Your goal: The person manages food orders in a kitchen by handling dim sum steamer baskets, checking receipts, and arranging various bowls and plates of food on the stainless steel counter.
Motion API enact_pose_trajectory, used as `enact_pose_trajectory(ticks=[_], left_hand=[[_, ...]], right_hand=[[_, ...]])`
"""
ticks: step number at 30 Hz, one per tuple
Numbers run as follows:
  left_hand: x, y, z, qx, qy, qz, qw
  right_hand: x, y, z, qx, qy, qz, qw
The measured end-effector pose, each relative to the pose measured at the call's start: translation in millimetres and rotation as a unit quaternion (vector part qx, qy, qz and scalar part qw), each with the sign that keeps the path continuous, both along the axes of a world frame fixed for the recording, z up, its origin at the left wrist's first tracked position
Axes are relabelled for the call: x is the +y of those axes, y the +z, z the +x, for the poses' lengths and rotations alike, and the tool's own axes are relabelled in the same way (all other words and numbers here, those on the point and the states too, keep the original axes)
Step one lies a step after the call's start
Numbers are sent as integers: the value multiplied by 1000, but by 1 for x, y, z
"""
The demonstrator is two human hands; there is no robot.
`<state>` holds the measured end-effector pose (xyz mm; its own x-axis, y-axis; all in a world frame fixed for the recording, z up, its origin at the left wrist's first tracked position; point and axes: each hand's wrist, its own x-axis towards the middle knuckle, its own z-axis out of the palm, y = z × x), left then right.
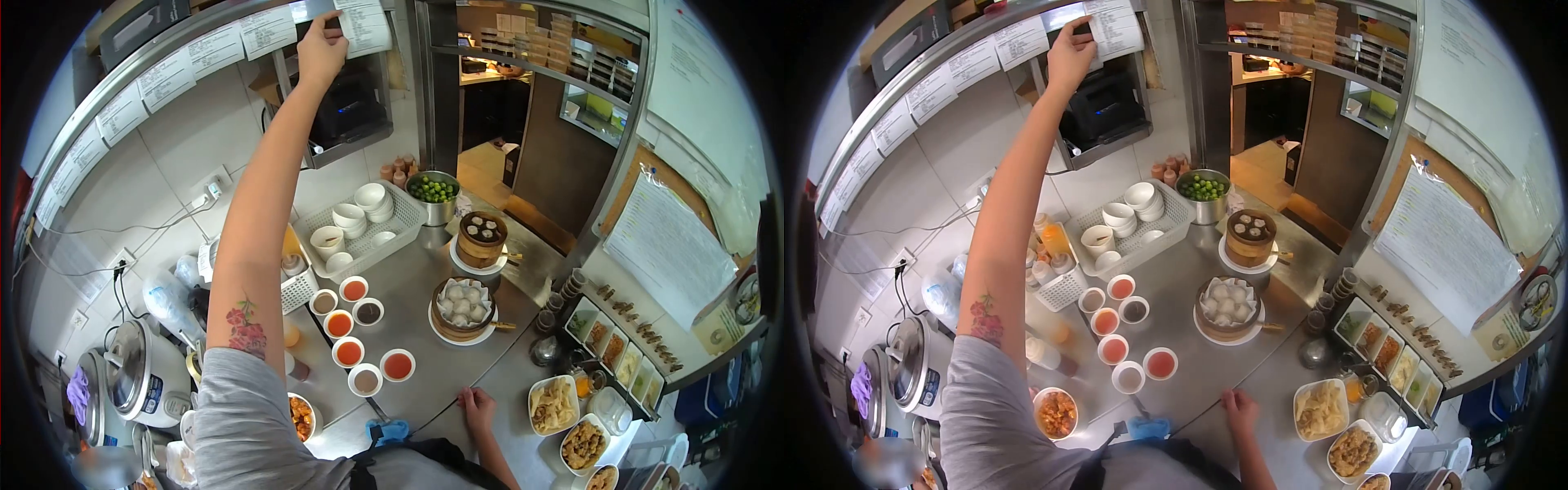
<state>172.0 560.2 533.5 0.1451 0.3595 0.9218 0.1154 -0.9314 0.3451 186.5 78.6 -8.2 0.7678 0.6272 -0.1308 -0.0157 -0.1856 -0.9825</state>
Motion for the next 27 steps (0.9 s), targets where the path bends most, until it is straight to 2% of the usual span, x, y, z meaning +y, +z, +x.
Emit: enact_pose_trajectory(ticks=[6, 8, 9, 13, 27], left_hand=[[1, 5, 5, 18, 24, 11, 999], [1, 6, 8, 35, 27, 22, 999], [2, 9, 14, -13, -11, 13, 1000], [3, 15, 12, 26, 5, 29, 999], [1, 35, 3, 10, -90, -113, 989]], right_hand=[[3, 4, 2, 12, 19, -6, 1000], [3, 7, 2, -2, 20, -15, 1000], [3, 10, 1, -10, 20, -20, 1000], [4, 21, 1, -49, 19, -47, 997], [3, 4, 1, 22, 6, 10, 1000]])
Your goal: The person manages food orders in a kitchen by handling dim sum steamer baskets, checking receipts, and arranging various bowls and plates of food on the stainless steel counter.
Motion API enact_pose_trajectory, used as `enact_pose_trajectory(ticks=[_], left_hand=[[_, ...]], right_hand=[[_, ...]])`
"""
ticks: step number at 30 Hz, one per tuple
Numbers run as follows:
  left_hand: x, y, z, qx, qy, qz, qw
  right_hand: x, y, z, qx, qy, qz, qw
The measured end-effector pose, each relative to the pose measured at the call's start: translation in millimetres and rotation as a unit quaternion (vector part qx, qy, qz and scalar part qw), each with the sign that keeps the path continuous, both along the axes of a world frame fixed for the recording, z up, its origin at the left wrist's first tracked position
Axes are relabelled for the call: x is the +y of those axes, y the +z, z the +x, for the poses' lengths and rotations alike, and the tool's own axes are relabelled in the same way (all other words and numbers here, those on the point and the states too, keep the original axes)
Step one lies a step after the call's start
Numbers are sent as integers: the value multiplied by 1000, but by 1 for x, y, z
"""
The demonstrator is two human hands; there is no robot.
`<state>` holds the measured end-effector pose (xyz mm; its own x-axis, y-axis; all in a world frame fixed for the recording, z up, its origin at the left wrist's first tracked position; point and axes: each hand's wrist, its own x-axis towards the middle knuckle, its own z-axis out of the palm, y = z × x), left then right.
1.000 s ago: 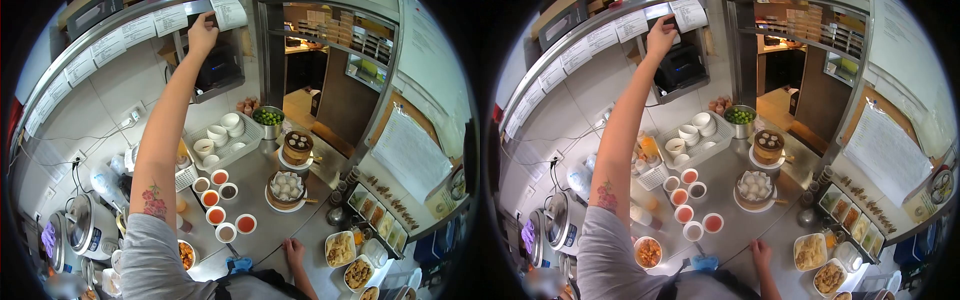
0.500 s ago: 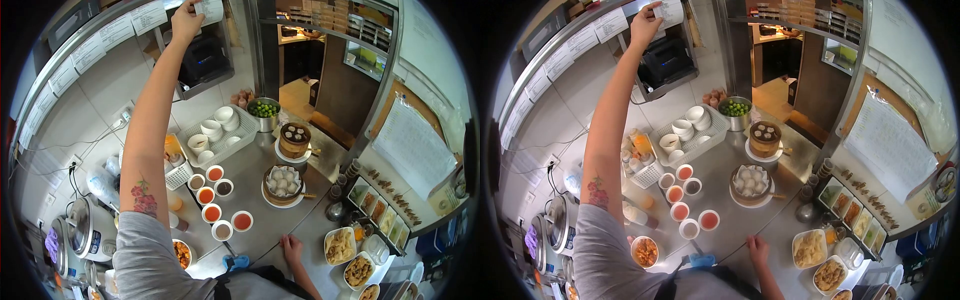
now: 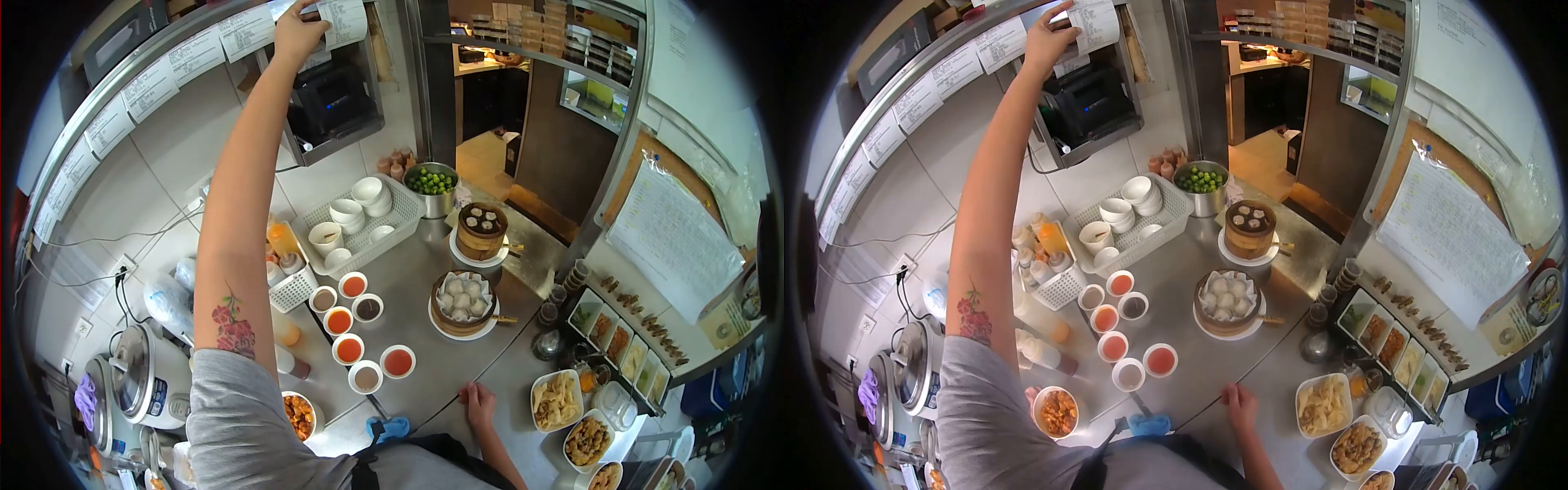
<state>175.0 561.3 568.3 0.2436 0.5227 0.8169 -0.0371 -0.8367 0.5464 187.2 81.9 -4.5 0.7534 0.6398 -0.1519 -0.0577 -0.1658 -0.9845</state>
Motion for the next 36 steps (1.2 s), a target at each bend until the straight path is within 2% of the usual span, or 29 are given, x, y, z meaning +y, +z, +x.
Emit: enact_pose_trajectory(ticks=[3, 5, 6, 7, 9, 10, 11, 12, 15, 16, 17, 18, 19, 21, 24, 30, 36], left_hand=[[-1, 1, -3, 19, 9, -10, 1000], [-2, -3, -5, 54, 37, -35, 997], [6, -9, -3, 48, -16, -32, 998], [-34, -24, -3, 28, -114, -61, 991], [-121, -67, -11, 100, -140, -29, 985], [-108, -105, -10, 128, -194, -40, 972], [-148, -147, -13, 145, -247, -48, 957], [-188, -193, -18, 179, -309, -111, 928], [-305, -355, -37, 283, -448, -371, 763], [-332, -415, -40, 308, -463, -396, 731], [-358, -454, -45, 363, -441, -423, 704], [-378, -524, -51, 333, -437, -430, 717], [-387, -547, -57, 345, -430, -382, 742], [-400, -574, -70, 368, -407, -284, 787], [-395, -565, -71, 433, -349, -79, 827], [-389, -573, -78, 447, -342, 20, 826], [-388, -573, -81, 444, -364, 14, 818]], right_hand=[[-2, 5, 0, -31, 8, -32, 999], [-1, -12, 1, -5, -4, -13, 1000], [-1, -11, 2, -26, 2, -33, 999], [-4, -6, 3, -39, 3, -60, 997], [-9, 18, -3, 14, -39, 7, 999], [-16, 15, -8, 57, -79, 60, 993], [-25, 29, -14, 64, -118, 82, 988], [-35, 46, -19, 67, -157, 103, 980], [-71, 62, -26, -52, -230, 89, 968], [-83, 60, -27, -88, -239, 74, 964], [-91, 59, -30, -94, -251, 30, 963], [-95, 57, -30, -104, -258, -9, 961], [-99, 54, -30, -183, -219, -69, 956], [-104, 47, -29, -332, -121, -177, 919], [-109, 30, -24, -415, -63, -191, 887], [-108, 21, -17, -471, -43, -208, 856], [-95, 27, -12, -507, -4, -186, 841]])
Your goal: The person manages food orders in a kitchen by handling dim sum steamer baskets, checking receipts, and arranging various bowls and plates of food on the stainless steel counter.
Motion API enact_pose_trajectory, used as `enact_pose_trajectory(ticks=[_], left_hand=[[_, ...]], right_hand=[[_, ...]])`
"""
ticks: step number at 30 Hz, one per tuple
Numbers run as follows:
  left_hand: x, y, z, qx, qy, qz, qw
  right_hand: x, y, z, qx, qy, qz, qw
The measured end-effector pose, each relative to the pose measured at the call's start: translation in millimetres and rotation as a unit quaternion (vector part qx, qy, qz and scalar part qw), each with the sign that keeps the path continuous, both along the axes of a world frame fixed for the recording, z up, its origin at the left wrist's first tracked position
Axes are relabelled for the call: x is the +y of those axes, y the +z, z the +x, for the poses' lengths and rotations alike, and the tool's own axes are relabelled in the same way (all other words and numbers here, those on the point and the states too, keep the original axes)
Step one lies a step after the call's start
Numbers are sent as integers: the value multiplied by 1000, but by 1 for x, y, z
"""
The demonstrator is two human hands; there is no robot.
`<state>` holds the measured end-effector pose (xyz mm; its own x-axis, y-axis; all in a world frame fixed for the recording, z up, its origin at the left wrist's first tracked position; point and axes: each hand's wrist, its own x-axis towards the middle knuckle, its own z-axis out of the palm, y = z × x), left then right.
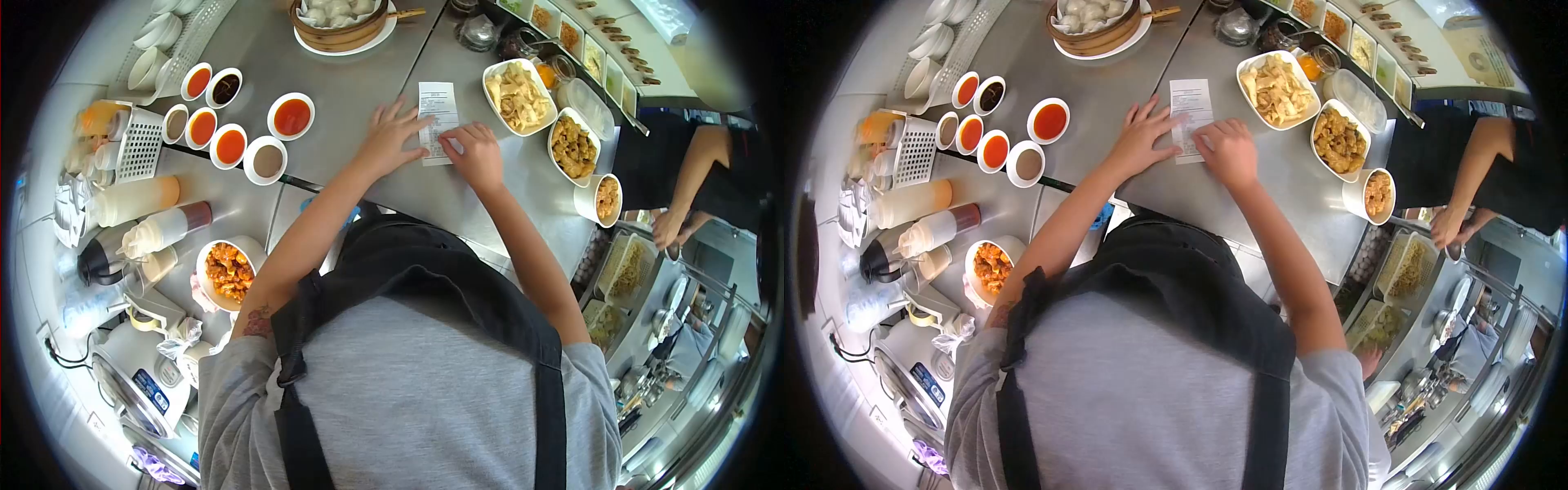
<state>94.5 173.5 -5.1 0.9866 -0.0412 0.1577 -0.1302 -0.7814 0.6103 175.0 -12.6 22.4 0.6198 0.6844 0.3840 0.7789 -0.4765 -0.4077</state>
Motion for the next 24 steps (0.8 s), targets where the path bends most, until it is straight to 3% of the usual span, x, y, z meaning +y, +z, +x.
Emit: enact_pose_trajectory(ticks=[24], left_hand=[[-2, 0, 1, 24, 15, 23, 999]], right_hand=[[21, -6, 11, -20, 81, -40, 996]])
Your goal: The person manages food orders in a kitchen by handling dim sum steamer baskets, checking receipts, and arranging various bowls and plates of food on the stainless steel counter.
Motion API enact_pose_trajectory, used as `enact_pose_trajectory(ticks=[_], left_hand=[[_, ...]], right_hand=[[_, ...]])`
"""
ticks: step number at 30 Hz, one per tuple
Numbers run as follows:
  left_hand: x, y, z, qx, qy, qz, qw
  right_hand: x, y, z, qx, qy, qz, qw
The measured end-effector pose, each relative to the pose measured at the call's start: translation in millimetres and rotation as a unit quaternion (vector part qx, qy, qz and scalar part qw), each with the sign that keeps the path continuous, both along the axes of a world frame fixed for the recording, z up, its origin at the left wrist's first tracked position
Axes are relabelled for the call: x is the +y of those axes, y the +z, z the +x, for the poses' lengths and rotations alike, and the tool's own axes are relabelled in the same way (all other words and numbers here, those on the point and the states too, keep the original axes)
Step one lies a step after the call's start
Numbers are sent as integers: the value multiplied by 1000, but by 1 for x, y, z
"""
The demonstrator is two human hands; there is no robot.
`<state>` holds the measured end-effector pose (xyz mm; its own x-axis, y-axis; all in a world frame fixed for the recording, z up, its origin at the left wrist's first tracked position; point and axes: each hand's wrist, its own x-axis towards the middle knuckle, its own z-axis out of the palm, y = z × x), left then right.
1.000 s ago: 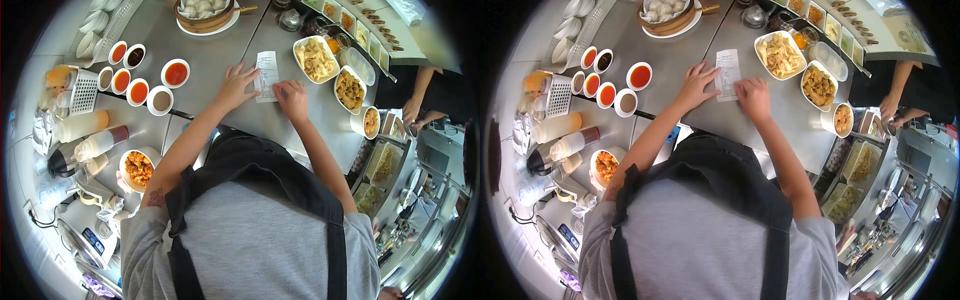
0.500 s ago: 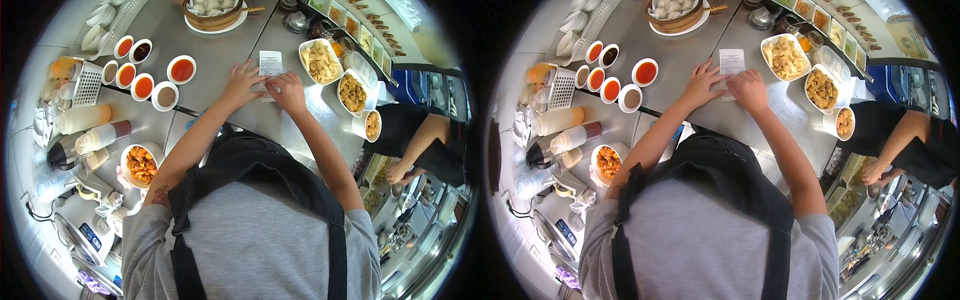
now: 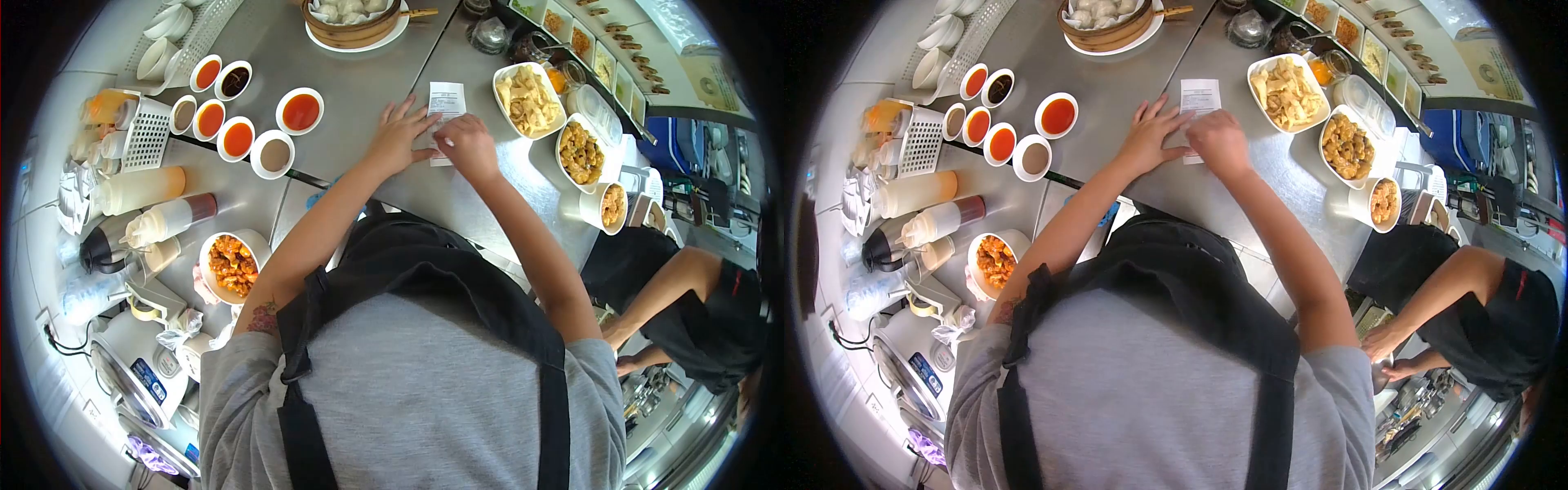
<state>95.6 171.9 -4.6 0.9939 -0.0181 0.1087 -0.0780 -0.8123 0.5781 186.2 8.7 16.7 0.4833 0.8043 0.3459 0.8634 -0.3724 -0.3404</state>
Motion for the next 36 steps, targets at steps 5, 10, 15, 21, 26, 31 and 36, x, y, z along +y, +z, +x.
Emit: enact_pose_trajectory(ticks=[5, 10, 15, 21, 26, 31, 36], left_hand=[[0, -1, -1, -15, 2, -14, 1000], [4, -4, 5, 48, -5, -22, 999], [138, 155, 66, -140, 39, 15, 989], [227, 361, 123, -349, 153, -1, 924], [317, 527, 115, -546, 346, 147, 749], [376, 576, 98, -342, 436, 117, 824], [421, 611, 92, -390, 482, 180, 763]], right_hand=[[-44, 14, 16, 89, -109, -44, 989], [-43, 24, -14, 121, -145, 43, 981], [-24, 15, -52, 89, -80, 17, 993], [-18, 15, -51, 137, -126, 47, 981], [-14, 13, -50, 90, -117, 92, 985], [-24, 15, -46, 108, -125, 2, 986], [-23, -2, -40, 99, -100, 60, 988]])
